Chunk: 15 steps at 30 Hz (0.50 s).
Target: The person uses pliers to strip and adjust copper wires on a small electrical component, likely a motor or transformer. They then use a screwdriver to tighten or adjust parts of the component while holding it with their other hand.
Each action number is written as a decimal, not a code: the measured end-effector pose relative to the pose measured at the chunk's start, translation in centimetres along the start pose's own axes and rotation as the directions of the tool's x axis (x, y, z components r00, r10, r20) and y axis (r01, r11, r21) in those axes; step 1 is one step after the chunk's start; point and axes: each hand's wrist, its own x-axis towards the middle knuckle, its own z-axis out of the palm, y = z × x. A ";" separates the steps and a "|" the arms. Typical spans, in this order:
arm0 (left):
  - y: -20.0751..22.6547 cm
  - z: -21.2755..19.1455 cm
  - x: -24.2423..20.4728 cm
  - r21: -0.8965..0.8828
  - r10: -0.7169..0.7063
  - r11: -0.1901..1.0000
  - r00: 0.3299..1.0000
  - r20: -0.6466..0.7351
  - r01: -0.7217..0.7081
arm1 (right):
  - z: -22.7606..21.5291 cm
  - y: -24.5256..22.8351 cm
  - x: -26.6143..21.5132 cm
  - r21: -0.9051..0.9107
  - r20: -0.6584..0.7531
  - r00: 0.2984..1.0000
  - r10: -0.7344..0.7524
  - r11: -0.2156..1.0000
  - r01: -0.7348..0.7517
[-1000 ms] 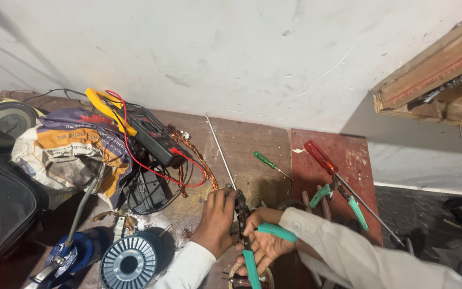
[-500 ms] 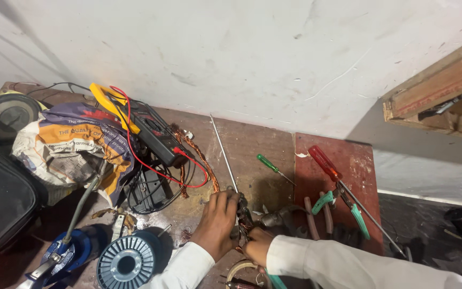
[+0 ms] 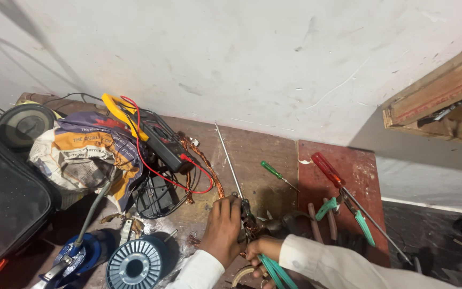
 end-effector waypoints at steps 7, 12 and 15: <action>0.6 -0.2 -0.4 -0.109 -0.077 0.991 0.997 0.019 0.079 | -1.4 5.1 0.8 -0.163 -0.233 0.960 -0.153 0.980 0.116; 0.8 -0.6 -0.1 -0.085 -0.084 0.992 0.995 0.052 0.088 | -1.8 6.0 1.9 -0.104 -0.220 0.971 -0.097 0.992 0.075; 0.9 -0.6 -0.1 -0.084 -0.090 0.992 0.994 0.055 0.094 | -1.1 5.4 2.4 0.033 -0.236 0.970 -0.052 0.998 0.061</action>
